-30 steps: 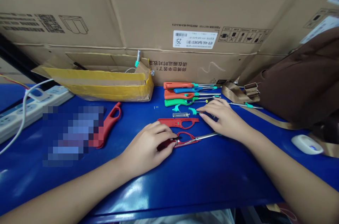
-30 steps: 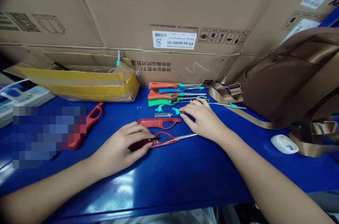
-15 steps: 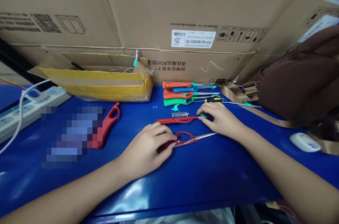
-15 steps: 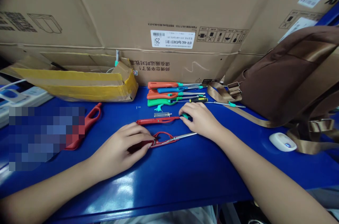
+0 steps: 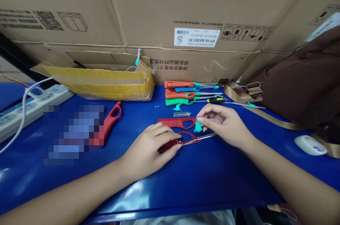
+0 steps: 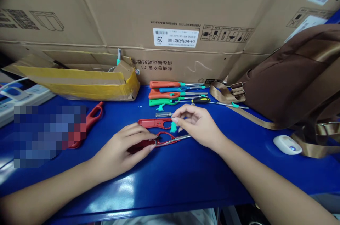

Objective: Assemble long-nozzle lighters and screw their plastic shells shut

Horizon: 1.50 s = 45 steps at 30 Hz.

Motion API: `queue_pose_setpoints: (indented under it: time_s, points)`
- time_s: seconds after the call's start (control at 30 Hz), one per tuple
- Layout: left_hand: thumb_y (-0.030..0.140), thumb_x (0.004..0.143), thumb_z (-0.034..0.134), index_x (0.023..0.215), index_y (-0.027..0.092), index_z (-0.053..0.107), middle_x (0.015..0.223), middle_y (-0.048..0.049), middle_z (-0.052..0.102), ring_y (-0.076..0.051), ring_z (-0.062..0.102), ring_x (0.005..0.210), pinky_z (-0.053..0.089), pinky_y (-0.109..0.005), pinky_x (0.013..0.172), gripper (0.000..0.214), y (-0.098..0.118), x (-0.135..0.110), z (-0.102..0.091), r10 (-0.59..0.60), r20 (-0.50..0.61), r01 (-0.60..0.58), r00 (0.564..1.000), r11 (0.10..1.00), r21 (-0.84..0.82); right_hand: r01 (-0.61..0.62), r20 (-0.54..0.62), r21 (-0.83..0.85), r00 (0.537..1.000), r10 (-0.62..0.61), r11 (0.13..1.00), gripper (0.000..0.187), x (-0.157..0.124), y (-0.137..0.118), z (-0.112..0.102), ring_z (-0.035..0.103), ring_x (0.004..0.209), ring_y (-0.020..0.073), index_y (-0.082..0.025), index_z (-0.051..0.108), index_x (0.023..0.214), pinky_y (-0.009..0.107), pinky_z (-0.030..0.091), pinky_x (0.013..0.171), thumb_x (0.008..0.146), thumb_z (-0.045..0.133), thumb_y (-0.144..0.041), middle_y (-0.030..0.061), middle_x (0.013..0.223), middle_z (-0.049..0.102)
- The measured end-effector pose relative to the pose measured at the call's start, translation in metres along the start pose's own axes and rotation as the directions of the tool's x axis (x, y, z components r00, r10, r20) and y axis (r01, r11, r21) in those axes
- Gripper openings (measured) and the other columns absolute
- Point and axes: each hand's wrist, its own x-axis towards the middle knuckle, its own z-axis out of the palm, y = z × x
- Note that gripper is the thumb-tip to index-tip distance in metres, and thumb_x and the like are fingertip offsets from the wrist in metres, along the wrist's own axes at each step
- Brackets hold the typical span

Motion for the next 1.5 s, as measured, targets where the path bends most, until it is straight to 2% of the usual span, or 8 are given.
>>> queue_pose_setpoints:
  time_s: [0.43, 0.73, 0.83, 0.93, 1.03, 1.17, 1.33, 1.5]
  points:
    - [0.028, 0.088, 0.079, 0.09, 0.019, 0.069, 0.084, 0.0008, 0.074, -0.015, 0.064, 0.075, 0.048, -0.03, 0.074, 0.014, 0.003, 0.002, -0.001, 0.024, -0.19, -0.016, 0.982, 0.999, 0.044, -0.202, 0.29, 0.264, 0.949, 0.122, 0.943, 0.015, -0.013, 0.005, 0.025, 0.073, 0.084, 0.0124, -0.017, 0.067, 0.093, 0.024, 0.064, 0.074, 0.088, 0.075, -0.029, 0.0016, 0.094, 0.063]
    - [0.027, 0.092, 0.075, 0.119, 0.02, 0.063, 0.092, 0.0001, 0.074, -0.015, 0.067, 0.081, 0.048, -0.029, 0.078, 0.03, 0.002, -0.002, 0.0, 0.035, -0.188, -0.018, 0.982, 0.995, 0.094, -0.376, 0.409, 0.333, 0.884, 0.227, 0.865, 0.019, -0.01, 0.004, 0.017, 0.074, 0.075, 0.0116, -0.014, 0.07, 0.092, 0.024, 0.064, 0.074, 0.085, 0.08, -0.029, 0.0019, 0.083, 0.072]
    - [0.02, 0.095, 0.069, 0.11, 0.02, 0.068, 0.092, -0.0009, 0.075, -0.016, 0.066, 0.082, 0.048, -0.029, 0.077, 0.014, -0.001, -0.001, -0.001, 0.104, -0.143, -0.092, 0.984, 0.992, 0.086, -0.394, 0.439, 0.328, 0.868, 0.231, 0.859, 0.02, -0.012, 0.004, 0.017, 0.074, 0.078, 0.0125, -0.016, 0.069, 0.097, 0.025, 0.063, 0.075, 0.086, 0.079, -0.029, 0.0018, 0.083, 0.072]
    - [0.018, 0.095, 0.068, 0.1, 0.018, 0.07, 0.088, -0.0014, 0.075, -0.016, 0.064, 0.08, 0.047, -0.029, 0.076, 0.005, -0.002, 0.0, -0.001, 0.105, -0.141, -0.096, 0.984, 0.993, 0.068, -0.285, 0.402, 0.235, 0.899, 0.174, 0.929, 0.016, -0.015, 0.003, 0.02, 0.073, 0.08, 0.0125, -0.016, 0.068, 0.096, 0.026, 0.062, 0.076, 0.089, 0.075, -0.029, 0.0032, 0.091, 0.07]
    - [0.018, 0.095, 0.069, 0.096, 0.018, 0.071, 0.085, -0.0007, 0.075, -0.016, 0.063, 0.077, 0.047, -0.029, 0.075, 0.003, -0.002, 0.001, -0.001, 0.077, -0.126, -0.071, 0.989, 0.996, 0.052, 0.053, 0.291, -0.08, 0.956, -0.028, 0.995, 0.007, -0.018, 0.003, 0.022, 0.069, 0.08, 0.0116, -0.018, 0.068, 0.094, 0.024, 0.059, 0.071, 0.093, 0.068, -0.025, 0.0046, 0.099, 0.068]
    - [0.017, 0.096, 0.068, 0.095, 0.019, 0.072, 0.086, 0.0007, 0.075, -0.014, 0.062, 0.079, 0.048, -0.027, 0.078, 0.005, -0.001, 0.002, 0.001, 0.05, -0.096, -0.049, 0.994, 0.999, 0.01, 0.417, 0.329, -0.442, 0.899, -0.289, 0.794, 0.009, -0.02, 0.002, 0.018, 0.069, 0.089, 0.0123, -0.019, 0.067, 0.104, 0.023, 0.056, 0.084, 0.098, 0.061, -0.015, 0.0035, 0.098, 0.073]
    - [0.021, 0.096, 0.068, 0.095, 0.019, 0.073, 0.087, -0.0002, 0.075, -0.015, 0.063, 0.08, 0.048, -0.028, 0.079, 0.006, -0.003, 0.003, 0.003, 0.021, -0.085, -0.022, 0.996, 1.0, -0.005, 0.536, 0.42, -0.504, 0.837, -0.35, 0.677, 0.013, -0.018, 0.003, 0.009, 0.069, 0.093, 0.0139, -0.019, 0.069, 0.103, 0.023, 0.053, 0.085, 0.1, 0.057, -0.014, 0.0045, 0.1, 0.073]
    - [0.03, 0.092, 0.072, 0.104, 0.019, 0.073, 0.093, -0.004, 0.073, -0.02, 0.063, 0.084, 0.049, -0.034, 0.077, 0.017, -0.003, 0.003, 0.0, -0.082, -0.063, 0.087, 0.995, 0.993, 0.078, 0.472, 0.442, -0.566, 0.866, -0.235, 0.676, 0.016, -0.017, 0.002, 0.0, 0.065, 0.086, 0.0153, -0.019, 0.07, 0.097, 0.027, 0.051, 0.077, 0.101, 0.055, -0.02, 0.0051, 0.097, 0.068]
